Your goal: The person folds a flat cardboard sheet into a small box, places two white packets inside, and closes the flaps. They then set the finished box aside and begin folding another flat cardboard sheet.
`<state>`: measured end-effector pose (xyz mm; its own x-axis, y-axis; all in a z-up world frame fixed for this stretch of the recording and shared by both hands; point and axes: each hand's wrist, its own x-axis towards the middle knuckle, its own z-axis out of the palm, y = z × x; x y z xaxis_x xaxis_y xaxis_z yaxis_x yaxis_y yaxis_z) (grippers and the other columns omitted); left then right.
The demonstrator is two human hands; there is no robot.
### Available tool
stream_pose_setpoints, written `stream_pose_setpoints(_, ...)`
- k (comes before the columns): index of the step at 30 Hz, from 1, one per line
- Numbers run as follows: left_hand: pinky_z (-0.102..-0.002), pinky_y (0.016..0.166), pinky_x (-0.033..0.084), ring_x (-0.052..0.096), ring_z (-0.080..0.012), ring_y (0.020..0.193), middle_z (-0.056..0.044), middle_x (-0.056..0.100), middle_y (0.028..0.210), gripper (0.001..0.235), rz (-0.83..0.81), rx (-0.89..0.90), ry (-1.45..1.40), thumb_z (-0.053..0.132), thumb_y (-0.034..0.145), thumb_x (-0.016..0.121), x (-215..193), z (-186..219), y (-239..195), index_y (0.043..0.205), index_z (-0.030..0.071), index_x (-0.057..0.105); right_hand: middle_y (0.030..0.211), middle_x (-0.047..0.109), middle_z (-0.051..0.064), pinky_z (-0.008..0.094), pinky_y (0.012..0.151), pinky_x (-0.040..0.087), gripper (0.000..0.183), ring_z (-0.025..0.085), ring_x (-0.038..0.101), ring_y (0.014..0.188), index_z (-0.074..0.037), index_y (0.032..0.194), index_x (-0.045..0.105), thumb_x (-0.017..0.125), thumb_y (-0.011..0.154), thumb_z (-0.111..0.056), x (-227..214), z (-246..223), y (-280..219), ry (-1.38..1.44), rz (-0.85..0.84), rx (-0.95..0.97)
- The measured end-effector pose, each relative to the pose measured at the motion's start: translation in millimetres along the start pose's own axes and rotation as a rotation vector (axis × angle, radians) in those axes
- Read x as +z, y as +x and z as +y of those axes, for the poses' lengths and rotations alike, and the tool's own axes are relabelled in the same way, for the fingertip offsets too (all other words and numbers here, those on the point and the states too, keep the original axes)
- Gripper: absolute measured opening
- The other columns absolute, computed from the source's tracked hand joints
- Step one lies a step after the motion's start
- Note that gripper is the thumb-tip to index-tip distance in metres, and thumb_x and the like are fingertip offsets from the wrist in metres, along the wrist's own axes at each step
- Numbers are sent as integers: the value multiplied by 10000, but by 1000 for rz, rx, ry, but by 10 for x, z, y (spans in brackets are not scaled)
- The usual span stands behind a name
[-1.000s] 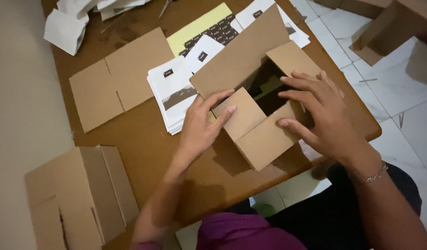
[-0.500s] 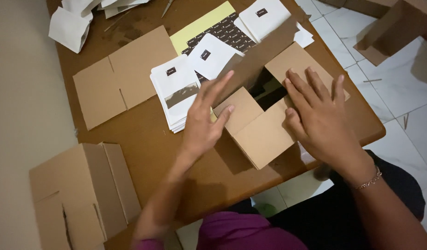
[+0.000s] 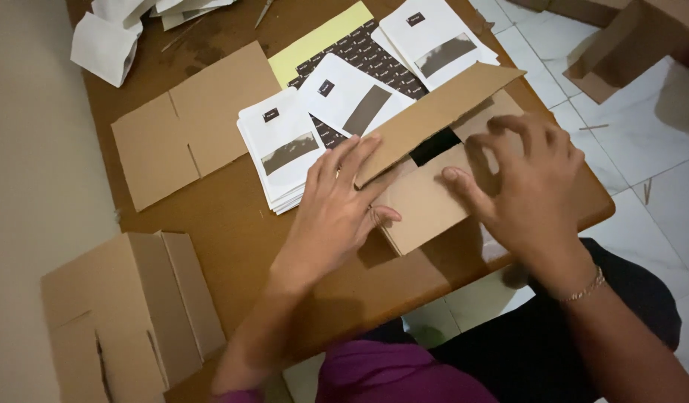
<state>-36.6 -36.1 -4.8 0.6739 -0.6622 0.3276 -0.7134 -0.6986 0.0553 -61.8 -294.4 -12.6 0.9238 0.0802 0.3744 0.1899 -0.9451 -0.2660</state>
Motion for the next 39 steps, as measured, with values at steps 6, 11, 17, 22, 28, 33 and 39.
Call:
stream_pose_setpoints(6,-599,1092,455,389,-411,1451,-191,316,1633,585,-44,-120,-84,457,1016,629,142,10,-37,1548,286,455,1456,573,162,692,1223,155,409,486,267,1504,-198,1334,681,512,1057,-447,-97,129,22,146,-132,18)
stream_pose_setpoints(11,-620,1314,274,221,-419,1599,-209,250,1679,766,-14,9,-319,371,963,794,126,25,-36,1586,236,369,1405,535,143,584,904,497,297,368,519,1306,-211,1235,774,646,1015,-363,-271,78,96,195,-206,211)
stream_pose_setpoints(17,-617,1102,429,324,-502,1487,-264,126,1639,377,10,-502,-326,297,976,661,-50,53,75,1220,12,685,1175,633,26,413,573,545,243,223,670,958,-335,1157,802,706,933,-343,-378,81,-22,32,-335,83)
stream_pose_setpoints(22,-636,849,528,512,-484,1304,-261,164,1656,832,-133,-638,-274,709,857,462,-109,75,266,1317,29,601,1191,672,-41,380,557,582,363,218,727,673,-403,1181,744,672,851,-535,-350,46,-208,84,-502,-12)
stream_pose_setpoints(28,-606,1064,417,473,-485,1334,-368,107,1647,964,-239,-459,-96,688,850,536,34,130,497,1369,-120,457,1026,712,-37,396,654,560,298,207,736,773,-227,1125,746,717,891,-410,-428,-69,-357,327,-388,-305)
stream_pose_setpoints(33,-543,963,479,487,-460,1291,-323,390,1461,826,-193,-387,-153,388,824,828,202,179,544,1378,-77,428,915,715,-90,305,464,559,353,90,705,674,-248,1248,713,704,908,-342,-700,-24,-531,437,-421,-407)
stream_pose_setpoints(39,-542,957,487,576,-399,1169,-250,444,1465,573,-204,-229,-315,333,821,776,44,301,709,1187,-39,539,922,677,79,303,756,420,141,169,545,726,-49,883,660,670,1020,-19,-912,177,-370,476,164,37)
